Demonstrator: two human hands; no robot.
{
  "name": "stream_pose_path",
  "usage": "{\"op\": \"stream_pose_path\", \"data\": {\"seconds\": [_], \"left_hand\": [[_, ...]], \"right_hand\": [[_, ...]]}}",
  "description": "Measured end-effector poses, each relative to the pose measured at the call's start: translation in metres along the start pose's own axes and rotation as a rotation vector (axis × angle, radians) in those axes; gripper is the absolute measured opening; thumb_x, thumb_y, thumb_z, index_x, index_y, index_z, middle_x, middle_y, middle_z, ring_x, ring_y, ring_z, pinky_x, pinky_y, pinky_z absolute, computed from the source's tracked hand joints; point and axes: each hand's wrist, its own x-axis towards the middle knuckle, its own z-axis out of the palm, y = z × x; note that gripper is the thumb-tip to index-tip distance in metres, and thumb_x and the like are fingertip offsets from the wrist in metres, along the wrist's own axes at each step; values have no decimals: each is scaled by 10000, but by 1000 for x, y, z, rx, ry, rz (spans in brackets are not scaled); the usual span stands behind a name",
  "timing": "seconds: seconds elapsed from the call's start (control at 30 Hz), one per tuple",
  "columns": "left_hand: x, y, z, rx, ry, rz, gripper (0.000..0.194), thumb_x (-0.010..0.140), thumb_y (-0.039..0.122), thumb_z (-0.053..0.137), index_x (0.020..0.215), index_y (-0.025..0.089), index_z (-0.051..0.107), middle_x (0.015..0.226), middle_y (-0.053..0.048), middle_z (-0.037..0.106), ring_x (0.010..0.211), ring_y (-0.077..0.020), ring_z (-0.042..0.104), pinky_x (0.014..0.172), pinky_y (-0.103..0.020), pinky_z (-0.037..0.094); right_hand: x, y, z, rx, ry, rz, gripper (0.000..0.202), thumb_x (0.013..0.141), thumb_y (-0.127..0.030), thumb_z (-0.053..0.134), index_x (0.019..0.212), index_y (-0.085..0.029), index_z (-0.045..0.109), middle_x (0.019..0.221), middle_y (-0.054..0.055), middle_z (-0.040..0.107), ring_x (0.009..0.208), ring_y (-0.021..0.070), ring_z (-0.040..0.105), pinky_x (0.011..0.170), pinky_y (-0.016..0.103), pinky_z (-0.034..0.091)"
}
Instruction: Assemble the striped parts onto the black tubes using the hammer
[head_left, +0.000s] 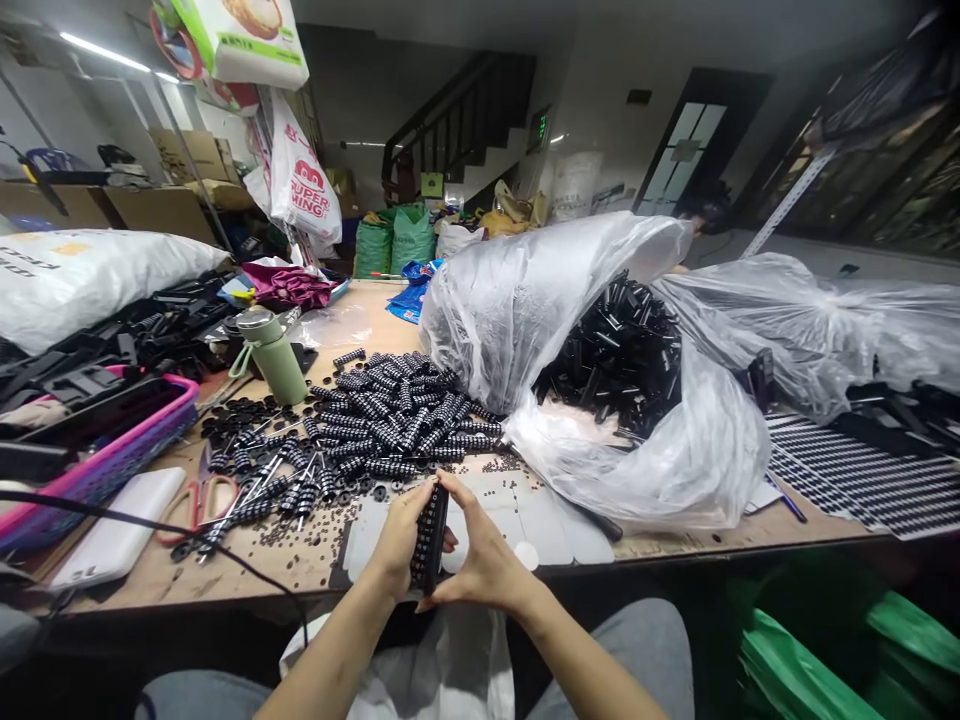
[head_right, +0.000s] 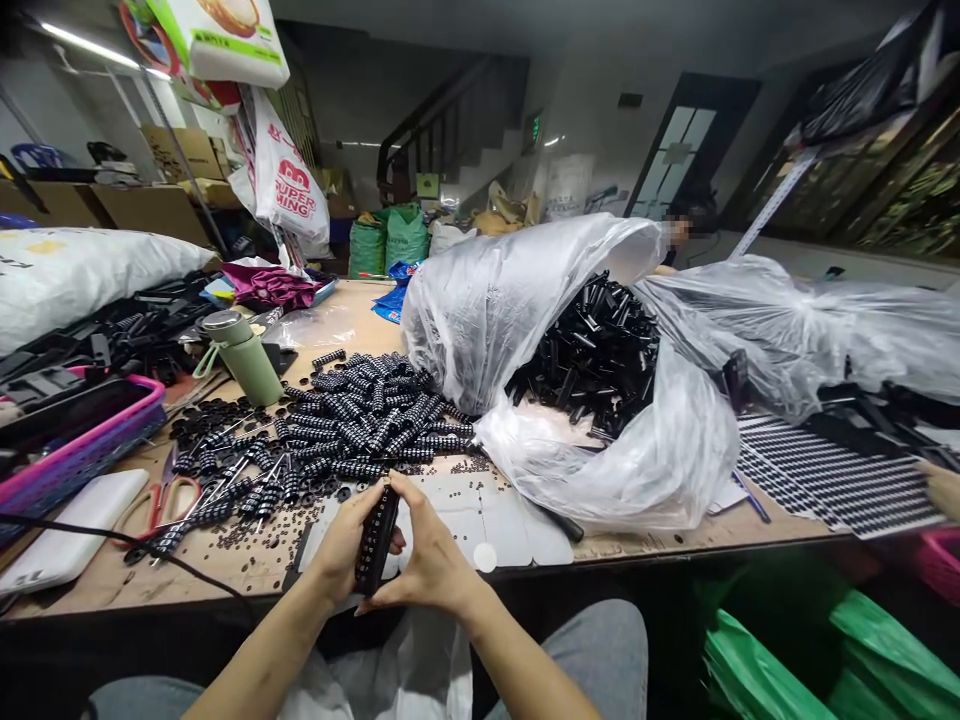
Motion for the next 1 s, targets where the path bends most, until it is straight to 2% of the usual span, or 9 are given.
{"op": "stream_pose_path", "data": {"seconds": [0.17, 0.3, 0.37, 0.47, 0.53, 0.63, 0.73, 0.83, 1.0], "left_hand": [[3, -3, 4, -17, -21, -98, 365, 709, 495, 518, 821, 147, 508, 428, 41, 479, 347, -118, 495, 353, -203, 383], [10, -8, 1, 139, -14, -98, 357, 767, 470, 431, 832, 131, 521, 477, 21, 486, 377, -113, 492, 395, -227, 409], [12, -16, -2, 317, 12, 17, 371, 789, 444, 403, 928, 129, 542, 636, -25, 552, 490, -132, 545, 493, -278, 465], [16, -37, -11, 717, 56, 393, 380, 772, 316, 478, 1120, 166, 509, 952, -82, 546, 826, -183, 566, 770, -354, 464], [21, -54, -20, 970, 29, 592, 404, 768, 199, 474, 1170, 156, 485, 1004, -104, 527, 935, -203, 520, 844, -378, 430], [29, -72, -35, 1236, -90, 758, 372, 811, 110, 381, 1168, 125, 485, 953, -120, 551, 909, -202, 516, 799, -375, 456], [31, -74, -45, 1428, -175, 918, 357, 836, 102, 364, 1175, 130, 472, 949, -122, 559, 877, -199, 524, 750, -366, 470], [28, -66, -52, 1536, -194, 1014, 336, 832, 104, 393, 1158, 127, 474, 949, -121, 567, 839, -201, 535, 706, -359, 469], [24, -56, -60, 1571, -194, 1090, 276, 846, 143, 401, 1105, 130, 495, 931, -103, 589, 798, -176, 543, 695, -325, 438]], "right_hand": [[-2, 2, 6, 57, 28, 67, 1083, 446, -305, 774, 1314, -164, 142, 1326, 143, 285, 1244, 244, 293, 1049, 373, 268], [-5, 6, 17, 81, 97, 153, 1013, 425, -154, 717, 1283, -177, 179, 1280, 117, 324, 1203, 238, 339, 1029, 367, 298], [-7, 11, 26, 66, 132, 209, 1004, 425, -148, 700, 1280, -176, 175, 1283, 124, 317, 1205, 250, 333, 1021, 383, 307], [-12, 24, 39, -19, 198, 280, 889, 518, -163, 645, 1285, -155, 196, 1277, 150, 337, 1207, 259, 332, 1012, 416, 307], [-15, 36, 40, -94, 165, 279, 825, 567, -165, 610, 1293, -140, 218, 1284, 158, 349, 1217, 259, 323, 1013, 424, 300], [-17, 58, 18, -294, 56, 303, 785, 604, -232, 629, 1291, -138, 261, 1310, 137, 352, 1216, 246, 332, 998, 394, 324], [-18, 81, -27, -734, 147, 540, 416, 785, -252, 467, 1185, -152, 411, 1204, 110, 471, 1127, 212, 421, 931, 366, 363], [-20, 97, -65, -906, 203, 687, 230, 832, -197, 374, 983, -118, 528, 988, 149, 557, 979, 263, 487, 808, 410, 383], [-26, 95, -80, -958, 139, 681, 155, 830, -260, 422, 815, -151, 530, 855, 114, 570, 836, 241, 520, 690, 335, 378]]}}
